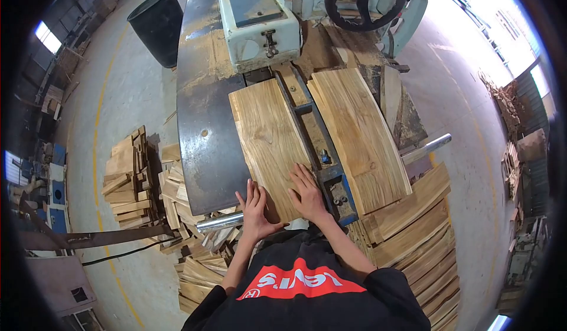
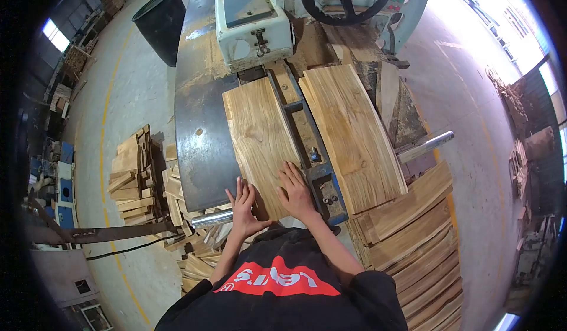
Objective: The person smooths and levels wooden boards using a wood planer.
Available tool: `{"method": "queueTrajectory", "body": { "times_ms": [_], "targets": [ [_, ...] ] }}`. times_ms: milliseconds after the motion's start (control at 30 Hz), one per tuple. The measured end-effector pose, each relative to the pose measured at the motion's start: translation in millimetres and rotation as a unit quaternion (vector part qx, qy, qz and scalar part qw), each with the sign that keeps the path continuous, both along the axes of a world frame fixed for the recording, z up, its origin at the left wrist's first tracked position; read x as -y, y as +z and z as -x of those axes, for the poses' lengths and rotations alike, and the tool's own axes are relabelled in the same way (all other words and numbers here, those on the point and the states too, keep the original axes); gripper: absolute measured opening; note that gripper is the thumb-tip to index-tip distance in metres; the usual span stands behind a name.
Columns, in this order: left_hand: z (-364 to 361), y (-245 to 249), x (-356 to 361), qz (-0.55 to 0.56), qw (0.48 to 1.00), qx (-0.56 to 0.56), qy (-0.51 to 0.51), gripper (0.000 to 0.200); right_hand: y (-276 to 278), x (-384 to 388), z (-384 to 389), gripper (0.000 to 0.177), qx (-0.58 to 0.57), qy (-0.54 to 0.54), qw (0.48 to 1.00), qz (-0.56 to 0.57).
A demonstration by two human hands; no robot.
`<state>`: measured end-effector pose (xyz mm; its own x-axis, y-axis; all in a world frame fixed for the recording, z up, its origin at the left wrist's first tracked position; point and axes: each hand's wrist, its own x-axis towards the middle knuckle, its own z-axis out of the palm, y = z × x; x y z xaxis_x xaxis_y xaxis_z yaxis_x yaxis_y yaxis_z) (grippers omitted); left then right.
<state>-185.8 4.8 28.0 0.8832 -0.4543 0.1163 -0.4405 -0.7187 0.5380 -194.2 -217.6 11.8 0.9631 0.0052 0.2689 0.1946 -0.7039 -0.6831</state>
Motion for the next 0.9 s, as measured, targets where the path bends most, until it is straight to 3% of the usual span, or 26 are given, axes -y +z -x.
{"method": "queueTrajectory", "body": {
  "times_ms": [100, 900],
  "targets": [
    [-13.0, -10.6, -3.3, 0.072, 0.997, 0.004, -0.006, 0.133, -3.5, -4.2, -11.3, 0.050, 0.015, -0.009, 1.000, 0.006],
    [-118.2, -19.0, -12.0, 0.061, 0.997, 0.045, 0.004, 0.133, -13.7, -11.0, -118.2, 0.044, 0.078, -0.030, 0.996, 0.039]
  ]
}}
